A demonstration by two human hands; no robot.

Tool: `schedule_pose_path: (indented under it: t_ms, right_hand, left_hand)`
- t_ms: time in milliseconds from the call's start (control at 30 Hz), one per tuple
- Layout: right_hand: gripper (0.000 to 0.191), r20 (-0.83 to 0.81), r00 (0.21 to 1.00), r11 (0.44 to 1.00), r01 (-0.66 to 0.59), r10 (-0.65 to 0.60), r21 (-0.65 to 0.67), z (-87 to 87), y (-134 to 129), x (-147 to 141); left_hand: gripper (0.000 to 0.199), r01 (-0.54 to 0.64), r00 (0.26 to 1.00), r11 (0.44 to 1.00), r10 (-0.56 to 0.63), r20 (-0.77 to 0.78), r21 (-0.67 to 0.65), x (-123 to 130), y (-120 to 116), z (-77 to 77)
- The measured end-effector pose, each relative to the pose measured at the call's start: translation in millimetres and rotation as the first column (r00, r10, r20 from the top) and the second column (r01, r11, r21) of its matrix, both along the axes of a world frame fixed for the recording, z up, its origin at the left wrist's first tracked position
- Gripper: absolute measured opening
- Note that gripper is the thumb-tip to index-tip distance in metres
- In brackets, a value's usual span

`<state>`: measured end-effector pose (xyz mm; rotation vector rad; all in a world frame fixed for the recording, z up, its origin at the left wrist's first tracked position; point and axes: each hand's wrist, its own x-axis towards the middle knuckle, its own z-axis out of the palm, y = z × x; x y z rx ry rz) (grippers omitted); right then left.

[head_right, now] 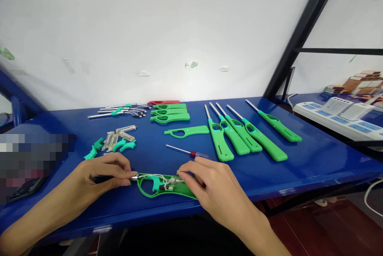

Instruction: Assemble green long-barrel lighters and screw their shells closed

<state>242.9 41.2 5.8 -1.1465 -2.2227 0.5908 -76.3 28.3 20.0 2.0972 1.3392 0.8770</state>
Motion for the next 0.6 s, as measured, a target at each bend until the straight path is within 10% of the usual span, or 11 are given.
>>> schedule_pose_path:
  t_ms: [600]
  right_hand:
    - [0.020, 0.006, 1.000, 1.000, -0.011, 0.011, 0.007, -3.6, 1, 1]
  left_hand:
    - [0.022, 0.029, 0.964, 0.876, 0.103, -0.246, 0.481, 35, -21, -2.9]
